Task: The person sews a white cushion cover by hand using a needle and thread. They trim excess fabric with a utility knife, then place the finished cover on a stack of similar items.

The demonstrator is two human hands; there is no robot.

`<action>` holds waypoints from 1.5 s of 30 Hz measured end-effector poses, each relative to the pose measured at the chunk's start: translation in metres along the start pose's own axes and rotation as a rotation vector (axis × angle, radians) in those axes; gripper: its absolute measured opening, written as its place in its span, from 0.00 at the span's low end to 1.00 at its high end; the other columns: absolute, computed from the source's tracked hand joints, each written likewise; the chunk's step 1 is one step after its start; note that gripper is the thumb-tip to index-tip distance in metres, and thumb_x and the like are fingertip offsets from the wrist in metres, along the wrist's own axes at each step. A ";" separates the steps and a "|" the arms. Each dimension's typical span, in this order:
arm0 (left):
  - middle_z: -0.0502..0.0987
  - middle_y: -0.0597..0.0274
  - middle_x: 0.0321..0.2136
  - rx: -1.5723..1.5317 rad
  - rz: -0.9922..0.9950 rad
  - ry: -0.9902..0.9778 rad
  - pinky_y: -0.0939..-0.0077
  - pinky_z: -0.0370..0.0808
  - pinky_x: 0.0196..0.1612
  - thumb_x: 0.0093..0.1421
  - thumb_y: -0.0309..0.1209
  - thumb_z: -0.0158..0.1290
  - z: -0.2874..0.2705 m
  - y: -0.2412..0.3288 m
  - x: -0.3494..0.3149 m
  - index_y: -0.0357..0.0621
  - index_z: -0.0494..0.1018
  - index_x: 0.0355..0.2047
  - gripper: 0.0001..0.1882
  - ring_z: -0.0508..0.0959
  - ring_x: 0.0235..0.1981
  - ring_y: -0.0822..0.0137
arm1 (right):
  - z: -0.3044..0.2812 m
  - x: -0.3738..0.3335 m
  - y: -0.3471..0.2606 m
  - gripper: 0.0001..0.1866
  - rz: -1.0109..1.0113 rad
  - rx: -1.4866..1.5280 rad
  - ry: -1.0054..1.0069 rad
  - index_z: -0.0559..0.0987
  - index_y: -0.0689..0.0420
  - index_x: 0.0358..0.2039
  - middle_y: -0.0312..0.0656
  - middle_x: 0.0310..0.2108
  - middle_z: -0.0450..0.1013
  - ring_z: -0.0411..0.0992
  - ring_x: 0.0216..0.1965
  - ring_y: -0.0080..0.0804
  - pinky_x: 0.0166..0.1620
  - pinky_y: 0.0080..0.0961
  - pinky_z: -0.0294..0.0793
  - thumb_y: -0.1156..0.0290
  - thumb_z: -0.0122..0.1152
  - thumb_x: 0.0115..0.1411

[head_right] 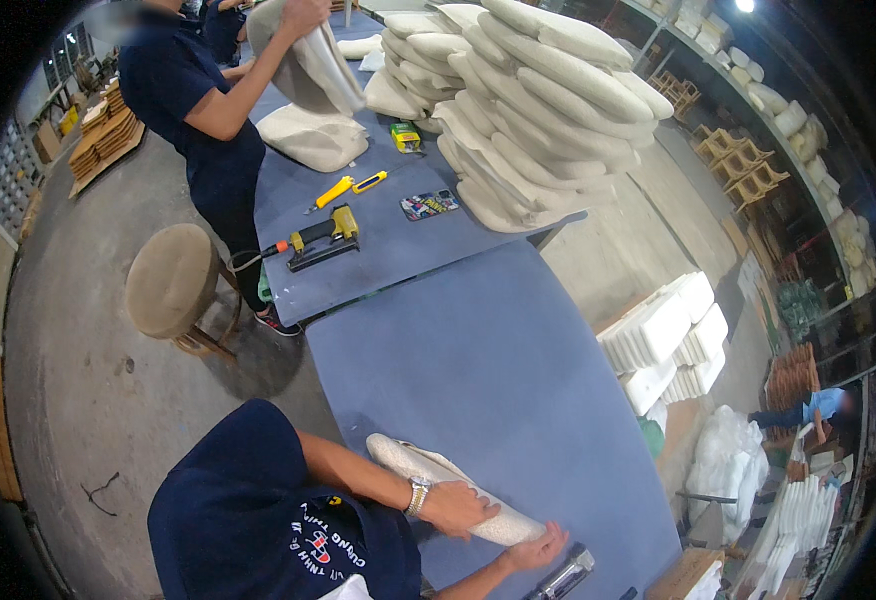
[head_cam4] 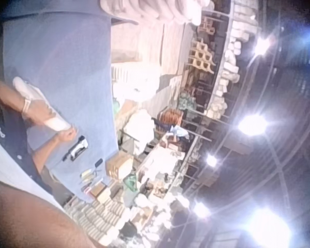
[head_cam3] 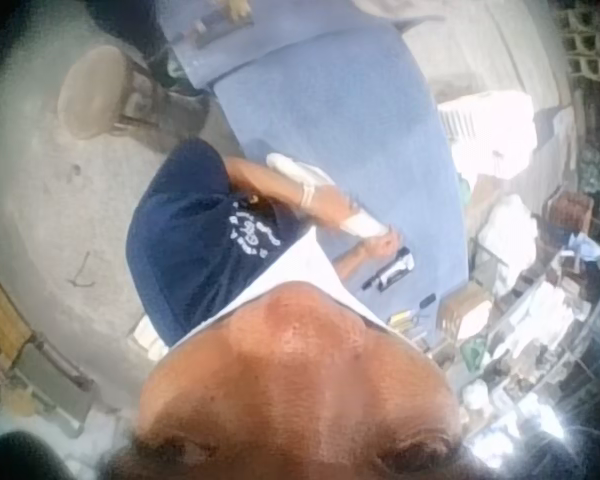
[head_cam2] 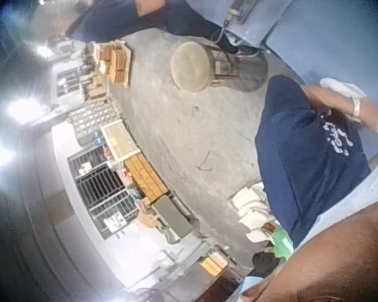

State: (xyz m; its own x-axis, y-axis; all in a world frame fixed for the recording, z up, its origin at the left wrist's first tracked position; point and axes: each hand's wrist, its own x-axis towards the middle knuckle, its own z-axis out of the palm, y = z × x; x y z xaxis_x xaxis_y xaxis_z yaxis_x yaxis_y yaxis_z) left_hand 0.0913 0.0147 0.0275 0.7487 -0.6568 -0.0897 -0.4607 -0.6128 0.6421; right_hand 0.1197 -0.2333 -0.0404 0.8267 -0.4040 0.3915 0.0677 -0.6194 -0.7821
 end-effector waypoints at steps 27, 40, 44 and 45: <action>0.80 0.42 0.41 0.038 0.033 -0.005 0.56 0.80 0.39 0.57 0.49 0.64 -0.002 0.002 0.000 0.29 0.61 0.63 0.44 0.84 0.39 0.45 | 0.000 0.000 0.010 0.15 -0.051 0.003 0.038 0.82 0.65 0.33 0.49 0.40 0.80 0.68 0.61 0.52 0.61 0.47 0.66 0.72 0.47 0.68; 0.80 0.41 0.41 0.048 0.020 -0.014 0.55 0.81 0.39 0.57 0.49 0.64 -0.001 0.003 -0.002 0.28 0.61 0.62 0.44 0.83 0.39 0.44 | -0.002 -0.004 -0.006 0.16 0.000 -0.067 0.019 0.83 0.63 0.32 0.49 0.40 0.80 0.68 0.61 0.52 0.63 0.47 0.64 0.70 0.48 0.67; 0.79 0.41 0.40 0.070 0.035 0.004 0.55 0.80 0.39 0.57 0.50 0.64 0.000 0.002 -0.002 0.29 0.61 0.62 0.45 0.83 0.39 0.44 | -0.003 -0.003 -0.004 0.16 -0.039 -0.066 0.037 0.83 0.62 0.31 0.48 0.40 0.81 0.68 0.61 0.53 0.63 0.47 0.64 0.69 0.48 0.67; 0.79 0.41 0.41 0.068 0.033 -0.006 0.55 0.80 0.40 0.57 0.50 0.64 0.000 0.002 -0.003 0.30 0.61 0.63 0.45 0.83 0.39 0.44 | -0.002 -0.005 -0.005 0.16 -0.027 -0.063 0.044 0.83 0.62 0.31 0.47 0.40 0.81 0.68 0.61 0.53 0.63 0.47 0.64 0.69 0.49 0.67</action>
State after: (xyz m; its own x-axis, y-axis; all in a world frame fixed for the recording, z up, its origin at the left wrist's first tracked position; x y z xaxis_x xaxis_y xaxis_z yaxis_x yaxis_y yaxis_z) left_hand 0.0883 0.0153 0.0293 0.7295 -0.6799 -0.0741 -0.5169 -0.6190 0.5913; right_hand 0.1143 -0.2298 -0.0371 0.7995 -0.4148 0.4343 0.0532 -0.6714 -0.7392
